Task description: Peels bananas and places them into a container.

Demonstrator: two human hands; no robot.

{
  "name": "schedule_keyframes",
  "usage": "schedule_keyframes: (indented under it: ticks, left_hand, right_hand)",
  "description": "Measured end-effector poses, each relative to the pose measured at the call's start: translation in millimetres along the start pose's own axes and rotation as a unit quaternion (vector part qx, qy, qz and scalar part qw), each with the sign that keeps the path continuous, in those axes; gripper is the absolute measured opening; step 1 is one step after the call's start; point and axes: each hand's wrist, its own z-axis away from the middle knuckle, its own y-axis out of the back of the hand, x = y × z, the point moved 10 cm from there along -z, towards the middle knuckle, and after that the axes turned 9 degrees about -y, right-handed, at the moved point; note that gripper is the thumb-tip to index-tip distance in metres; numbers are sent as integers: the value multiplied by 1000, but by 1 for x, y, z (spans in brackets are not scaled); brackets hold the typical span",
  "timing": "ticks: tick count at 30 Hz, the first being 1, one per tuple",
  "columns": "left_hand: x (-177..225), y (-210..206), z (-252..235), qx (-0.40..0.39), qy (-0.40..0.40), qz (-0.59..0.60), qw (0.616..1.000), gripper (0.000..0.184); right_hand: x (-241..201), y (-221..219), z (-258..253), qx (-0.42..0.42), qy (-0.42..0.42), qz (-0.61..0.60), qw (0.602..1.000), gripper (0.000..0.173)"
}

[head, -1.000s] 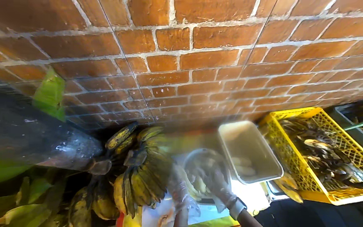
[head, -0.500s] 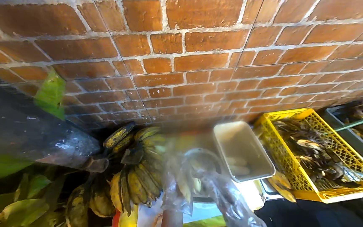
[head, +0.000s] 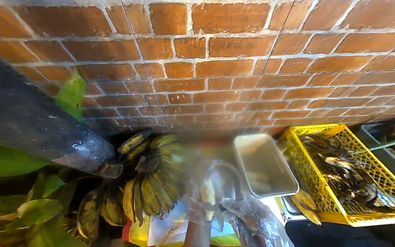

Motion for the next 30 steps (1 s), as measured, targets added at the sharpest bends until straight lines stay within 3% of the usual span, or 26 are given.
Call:
schedule_keyframes:
  ticks: [3, 8, 11, 15, 19, 25, 30]
  left_hand:
    - [-7, -1, 1, -1, 13, 14, 1000, 40]
    - [-2, -1, 6, 55, -29, -88, 994, 36]
    - [-9, -4, 3, 28, -13, -52, 998, 36]
    - [-11, -9, 5, 53, -14, -48, 997, 39]
    - [-20, -7, 6, -5, 15, 6, 1000, 38]
    - [-26, -20, 17, -16, 31, 31, 999, 37]
    - [-25, -17, 15, 28, 1, -2, 1000, 40]
  right_hand:
    - [1, 4, 0, 12, -4, 15, 1000, 30]
    - [2, 8, -2, 26, -3, 36, 999, 30]
    - [5, 8, -3, 37, 3, 52, 998, 30]
    - [5, 10, -5, 45, 4, 52, 998, 30]
    - [7, 9, -8, 59, 11, 57, 997, 29]
    - [10, 10, -13, 86, 7, 92, 992, 33]
    - [16, 9, -17, 96, -1, 101, 990, 32]
